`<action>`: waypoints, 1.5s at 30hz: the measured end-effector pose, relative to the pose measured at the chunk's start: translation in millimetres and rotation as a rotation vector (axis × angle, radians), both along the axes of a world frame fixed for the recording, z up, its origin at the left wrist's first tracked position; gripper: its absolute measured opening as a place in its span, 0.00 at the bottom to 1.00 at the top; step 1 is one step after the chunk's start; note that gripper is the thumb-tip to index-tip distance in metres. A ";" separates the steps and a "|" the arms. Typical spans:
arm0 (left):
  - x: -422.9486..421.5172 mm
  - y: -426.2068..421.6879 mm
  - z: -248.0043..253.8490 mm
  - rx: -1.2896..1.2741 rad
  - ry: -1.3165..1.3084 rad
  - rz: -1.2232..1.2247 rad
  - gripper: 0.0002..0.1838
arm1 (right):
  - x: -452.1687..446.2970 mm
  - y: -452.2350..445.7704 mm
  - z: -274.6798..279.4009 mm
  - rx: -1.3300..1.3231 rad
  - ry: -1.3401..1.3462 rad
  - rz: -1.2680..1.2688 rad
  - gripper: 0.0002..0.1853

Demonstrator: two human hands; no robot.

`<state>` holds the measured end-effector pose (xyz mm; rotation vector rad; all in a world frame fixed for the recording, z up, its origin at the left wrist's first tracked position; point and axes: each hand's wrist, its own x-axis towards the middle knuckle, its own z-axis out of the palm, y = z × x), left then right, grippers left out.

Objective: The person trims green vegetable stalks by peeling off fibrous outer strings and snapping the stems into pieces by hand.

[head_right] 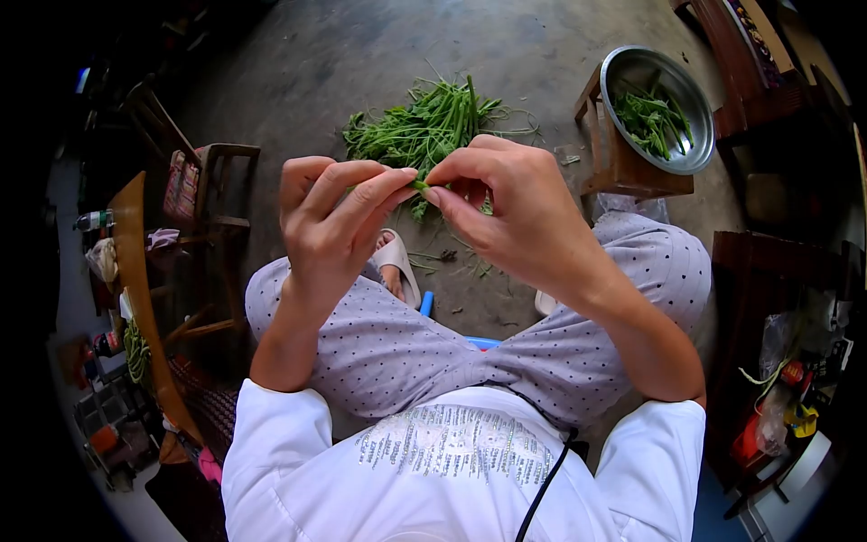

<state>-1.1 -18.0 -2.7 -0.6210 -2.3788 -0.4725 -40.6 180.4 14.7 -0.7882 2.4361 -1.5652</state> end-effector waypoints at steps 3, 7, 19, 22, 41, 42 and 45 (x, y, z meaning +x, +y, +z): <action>-6.3 4.1 -1.9 0.051 0.032 -0.031 0.14 | 0.0 0.2 0.0 0.023 0.013 -0.046 0.06; -8.8 10.6 -9.4 0.235 0.058 -0.047 0.11 | 1.7 -2.9 -6.5 -0.025 0.002 -0.103 0.06; -5.4 24.3 -0.9 0.638 -0.201 -0.018 0.07 | 2.5 -7.9 -6.4 -0.461 -0.437 -0.110 0.08; -6.7 22.9 -2.7 0.652 -0.221 -0.048 0.07 | 0.8 -6.3 -8.4 -0.487 -0.441 -0.111 0.09; -7.8 18.0 -8.3 0.445 -0.262 -0.081 0.09 | -35.1 36.6 -11.2 -1.115 -0.632 0.070 0.16; -7.7 17.7 -9.0 0.440 -0.272 -0.072 0.09 | -38.4 43.6 -10.1 -1.172 -0.616 0.101 0.18; -6.8 14.9 -10.7 0.460 -0.302 -0.054 0.09 | -48.4 72.0 -4.4 -1.199 -0.533 0.041 0.20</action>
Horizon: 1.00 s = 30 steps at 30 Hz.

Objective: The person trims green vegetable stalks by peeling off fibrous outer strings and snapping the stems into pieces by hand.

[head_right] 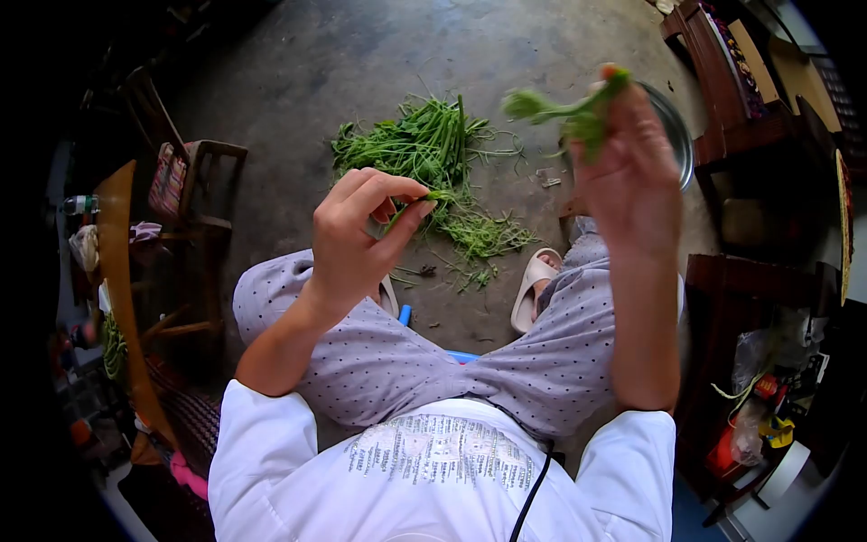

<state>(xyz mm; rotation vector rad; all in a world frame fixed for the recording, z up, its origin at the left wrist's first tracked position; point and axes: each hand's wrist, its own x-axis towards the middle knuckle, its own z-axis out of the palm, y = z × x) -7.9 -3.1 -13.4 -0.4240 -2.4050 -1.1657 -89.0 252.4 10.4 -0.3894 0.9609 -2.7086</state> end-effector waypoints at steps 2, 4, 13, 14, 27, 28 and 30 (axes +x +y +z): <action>1.8 -3.0 -0.2 0.020 -0.023 0.009 0.09 | 1.8 -3.2 20.9 0.001 -0.015 -0.089 0.20; 4.1 -4.4 -0.4 0.188 -0.144 -0.014 0.09 | 11.4 -16.2 43.7 0.454 -0.120 -0.379 0.18; 7.2 -4.5 7.6 0.153 -0.119 -0.011 0.08 | 44.7 -60.1 13.0 1.054 0.267 0.155 0.13; 7.0 -4.4 9.1 0.153 -0.120 -0.012 0.08 | 47.0 -65.4 10.0 1.030 0.315 0.076 0.13; 8.2 -0.6 0.3 0.788 -0.414 -0.258 0.08 | 44.2 -73.4 4.7 0.785 0.065 0.293 0.11; 7.7 -0.9 -0.6 0.870 -0.451 -0.302 0.09 | 44.4 -73.5 4.7 0.796 0.072 0.276 0.10; 6.9 -1.4 -1.9 0.892 -0.473 -0.323 0.10 | 45.5 -74.3 2.5 0.806 0.080 0.258 0.10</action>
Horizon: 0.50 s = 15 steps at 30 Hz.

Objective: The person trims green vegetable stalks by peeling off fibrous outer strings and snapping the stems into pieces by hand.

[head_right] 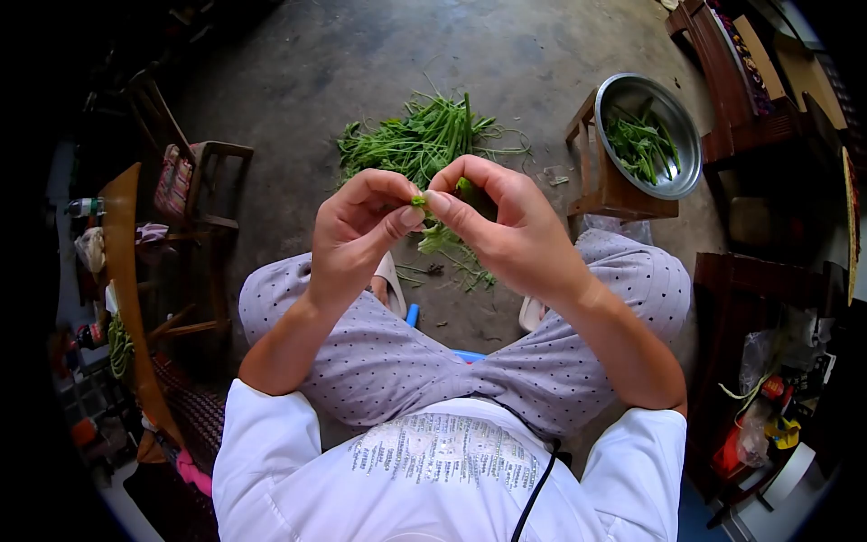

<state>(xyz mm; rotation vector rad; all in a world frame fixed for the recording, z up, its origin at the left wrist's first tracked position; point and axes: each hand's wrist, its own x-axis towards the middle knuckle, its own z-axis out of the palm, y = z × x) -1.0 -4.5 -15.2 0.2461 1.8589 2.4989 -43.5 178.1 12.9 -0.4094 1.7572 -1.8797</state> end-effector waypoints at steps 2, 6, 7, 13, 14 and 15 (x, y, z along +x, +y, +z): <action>-0.6 1.0 -1.7 0.025 -0.017 -0.026 0.10 | 2.2 -3.0 -4.9 0.076 0.277 -0.083 0.09; -3.0 4.5 -6.3 0.035 -0.001 0.007 0.09 | 5.2 -5.5 -1.5 0.182 0.494 -0.149 0.07; -4.1 4.7 -6.6 0.022 0.013 0.024 0.09 | 7.5 -6.8 2.8 0.230 0.512 -0.165 0.07; -12.6 -5.2 2.4 0.029 -0.015 0.101 0.09 | 7.4 -2.4 2.2 0.390 0.566 -0.211 0.05; -13.9 -7.1 4.7 0.099 -0.031 0.135 0.09 | 7.0 -0.2 2.1 0.430 0.521 -0.209 0.05; -14.9 -10.3 6.5 0.095 -0.030 0.135 0.09 | 5.6 3.0 -0.2 0.427 0.521 -0.210 0.05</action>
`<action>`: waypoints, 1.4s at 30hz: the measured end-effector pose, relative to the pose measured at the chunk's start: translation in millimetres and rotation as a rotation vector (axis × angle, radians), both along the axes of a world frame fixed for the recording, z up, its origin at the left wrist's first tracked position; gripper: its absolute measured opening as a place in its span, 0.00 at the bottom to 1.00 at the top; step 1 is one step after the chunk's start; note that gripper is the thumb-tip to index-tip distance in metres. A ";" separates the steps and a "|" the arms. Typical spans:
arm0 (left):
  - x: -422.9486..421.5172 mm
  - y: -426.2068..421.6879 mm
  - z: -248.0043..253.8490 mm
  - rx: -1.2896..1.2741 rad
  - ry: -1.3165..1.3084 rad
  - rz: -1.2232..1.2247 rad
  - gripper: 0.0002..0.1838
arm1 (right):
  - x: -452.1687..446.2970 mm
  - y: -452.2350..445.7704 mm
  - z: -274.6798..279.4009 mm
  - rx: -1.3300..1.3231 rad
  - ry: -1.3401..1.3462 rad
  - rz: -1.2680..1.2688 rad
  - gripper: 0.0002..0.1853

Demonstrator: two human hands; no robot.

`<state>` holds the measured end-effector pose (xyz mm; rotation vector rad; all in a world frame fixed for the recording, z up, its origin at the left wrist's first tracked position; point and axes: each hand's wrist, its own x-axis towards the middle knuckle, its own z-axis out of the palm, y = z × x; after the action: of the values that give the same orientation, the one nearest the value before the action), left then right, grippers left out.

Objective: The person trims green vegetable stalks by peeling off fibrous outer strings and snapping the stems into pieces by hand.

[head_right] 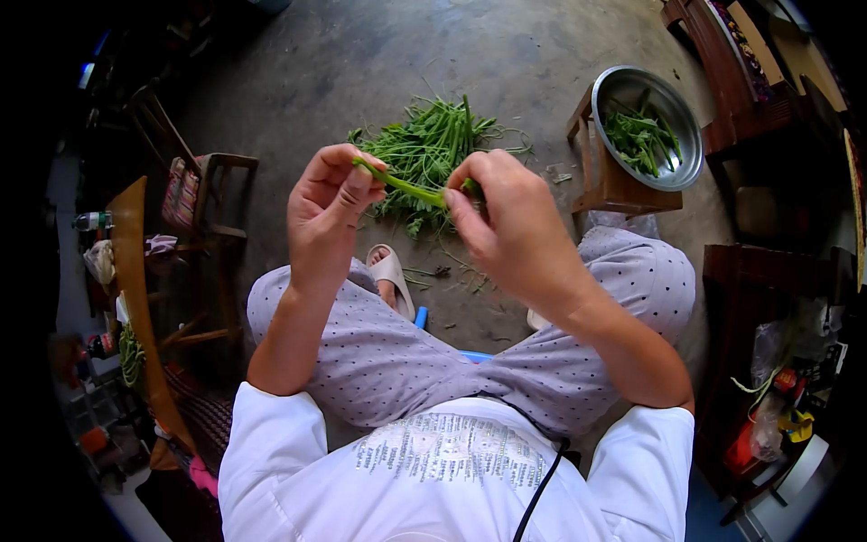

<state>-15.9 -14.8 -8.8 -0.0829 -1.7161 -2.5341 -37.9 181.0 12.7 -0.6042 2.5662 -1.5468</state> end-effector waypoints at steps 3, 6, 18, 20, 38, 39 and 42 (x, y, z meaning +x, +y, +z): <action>-4.5 -14.5 0.5 -0.008 0.004 0.056 0.09 | -7.7 15.6 -5.8 0.164 0.045 -0.021 0.05; -7.7 -23.5 3.0 0.075 -0.016 0.111 0.09 | -14.1 36.3 -18.1 0.343 0.026 -0.022 0.06; -143.7 113.8 20.4 -0.373 0.158 -0.167 0.23 | -17.0 55.9 -45.8 0.097 -0.420 0.053 0.08; -145.8 117.2 19.6 -0.546 0.061 -0.177 0.26 | -24.7 65.4 -45.2 -0.407 -0.693 -0.031 0.08; -16.8 11.6 -45.7 0.031 -0.324 -0.727 0.18 | -30.2 83.3 -20.8 -0.807 -0.581 -0.041 0.09; -12.9 6.6 -44.6 0.059 -0.316 -0.702 0.18 | -29.7 81.7 -17.9 -0.808 -0.664 -0.115 0.07; 4.0 -10.2 -38.3 0.056 -0.332 -0.640 0.19 | -30.4 80.3 -39.0 -0.326 -0.604 0.009 0.10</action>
<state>-11.9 -25.0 -47.1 -0.2600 -1.9833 -3.2027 -68.3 261.3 -26.4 -0.1263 1.8853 -1.8114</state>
